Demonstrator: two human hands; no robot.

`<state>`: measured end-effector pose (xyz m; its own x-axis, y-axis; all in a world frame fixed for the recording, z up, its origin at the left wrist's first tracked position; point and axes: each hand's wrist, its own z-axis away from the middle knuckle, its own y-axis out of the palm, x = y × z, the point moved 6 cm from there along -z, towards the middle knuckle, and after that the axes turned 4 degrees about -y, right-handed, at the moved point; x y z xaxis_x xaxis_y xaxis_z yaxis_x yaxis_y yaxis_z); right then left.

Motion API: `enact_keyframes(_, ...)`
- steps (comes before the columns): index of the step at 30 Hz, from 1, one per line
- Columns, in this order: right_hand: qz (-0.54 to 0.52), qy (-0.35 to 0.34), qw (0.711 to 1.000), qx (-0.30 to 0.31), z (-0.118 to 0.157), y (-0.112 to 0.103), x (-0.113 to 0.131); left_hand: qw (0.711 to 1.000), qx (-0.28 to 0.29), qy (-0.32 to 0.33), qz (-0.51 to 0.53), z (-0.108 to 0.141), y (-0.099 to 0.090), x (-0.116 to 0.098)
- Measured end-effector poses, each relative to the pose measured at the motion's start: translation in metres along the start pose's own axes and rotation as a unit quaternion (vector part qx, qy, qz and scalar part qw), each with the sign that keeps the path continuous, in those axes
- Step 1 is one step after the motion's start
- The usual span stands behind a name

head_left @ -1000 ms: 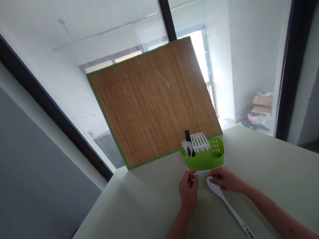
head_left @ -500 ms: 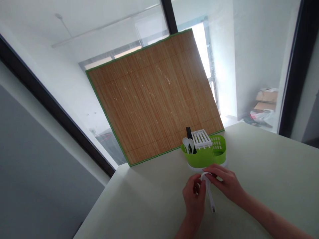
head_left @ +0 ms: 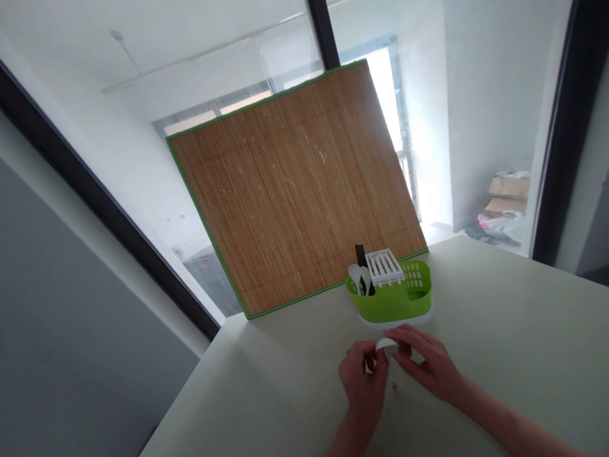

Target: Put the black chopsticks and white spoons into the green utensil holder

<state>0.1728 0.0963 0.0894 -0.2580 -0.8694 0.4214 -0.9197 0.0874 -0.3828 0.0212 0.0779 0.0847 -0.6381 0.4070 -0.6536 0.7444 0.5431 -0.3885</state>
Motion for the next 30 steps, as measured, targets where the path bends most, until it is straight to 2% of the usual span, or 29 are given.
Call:
enact_keyframes(3,-0.02,0.023,1.0,0.0,0.002,0.001,-0.006,0.997,-0.073,-0.003,-0.008,-0.029,-0.02,-0.004)
enact_keyframes(7,-0.015,0.028,0.999,0.006,0.003,0.005,-0.009,0.979,-0.203,0.007,-0.004,-0.082,-0.05,-0.017)
enact_keyframes(10,-0.002,0.02,0.999,0.027,0.005,0.01,-0.009,0.968,-0.249,0.022,0.0,-0.119,-0.056,-0.026)
enact_keyframes(12,0.009,0.022,0.999,0.036,0.006,0.013,-0.009,0.972,-0.234,0.023,0.003,-0.139,-0.047,-0.027)
enact_keyframes(15,0.021,0.025,0.998,0.049,0.008,0.017,-0.011,0.986,-0.166,0.01,0.0,-0.156,-0.022,-0.018)
enact_keyframes(20,0.032,0.05,0.996,0.073,0.01,0.025,-0.018,0.993,-0.053,-0.051,-0.091,-0.16,0.02,0.012)
enact_keyframes(24,0.03,0.054,0.994,0.09,0.011,0.03,-0.02,0.986,-0.025,-0.085,-0.141,-0.16,0.033,0.031)
enact_keyframes(30,0.04,0.027,0.992,0.114,0.009,0.034,-0.009,0.967,0.028,-0.11,-0.227,-0.164,0.043,0.048)
